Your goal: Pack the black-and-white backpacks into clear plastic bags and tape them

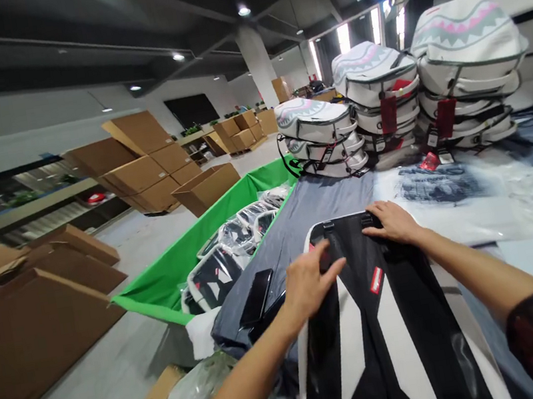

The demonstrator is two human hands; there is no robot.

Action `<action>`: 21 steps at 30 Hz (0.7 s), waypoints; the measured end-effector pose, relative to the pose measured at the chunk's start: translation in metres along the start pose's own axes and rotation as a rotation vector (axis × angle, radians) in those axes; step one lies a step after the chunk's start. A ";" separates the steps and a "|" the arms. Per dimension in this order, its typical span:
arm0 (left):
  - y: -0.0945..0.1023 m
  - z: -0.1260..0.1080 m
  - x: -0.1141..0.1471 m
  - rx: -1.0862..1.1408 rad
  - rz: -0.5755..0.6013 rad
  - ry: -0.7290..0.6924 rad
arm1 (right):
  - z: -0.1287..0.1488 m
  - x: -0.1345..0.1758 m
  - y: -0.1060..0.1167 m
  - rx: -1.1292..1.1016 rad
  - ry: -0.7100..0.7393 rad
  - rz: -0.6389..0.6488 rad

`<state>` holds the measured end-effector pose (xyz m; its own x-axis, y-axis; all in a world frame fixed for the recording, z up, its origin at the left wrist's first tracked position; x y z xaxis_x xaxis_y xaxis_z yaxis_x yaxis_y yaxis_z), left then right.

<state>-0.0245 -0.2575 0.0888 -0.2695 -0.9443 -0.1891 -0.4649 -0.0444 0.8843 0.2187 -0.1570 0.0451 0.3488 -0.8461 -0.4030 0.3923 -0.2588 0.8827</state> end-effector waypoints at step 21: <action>-0.118 0.039 -0.034 -0.182 0.050 -0.262 | 0.029 0.124 -0.029 0.104 0.085 -0.083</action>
<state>0.0068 -0.2075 -0.0252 -0.5075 -0.8315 -0.2261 -0.2933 -0.0800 0.9527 0.2263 -0.2682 -0.0236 0.3911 -0.7789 -0.4903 0.3336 -0.3765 0.8643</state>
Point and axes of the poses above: each hand's wrist, its own x-axis away from the middle knuckle, its own y-axis out of the back of the hand, z = x × y, the point moved 6 cm from there along -x, towards the middle knuckle, and after that the axes turned 4 degrees about y, right-handed, at the moved point
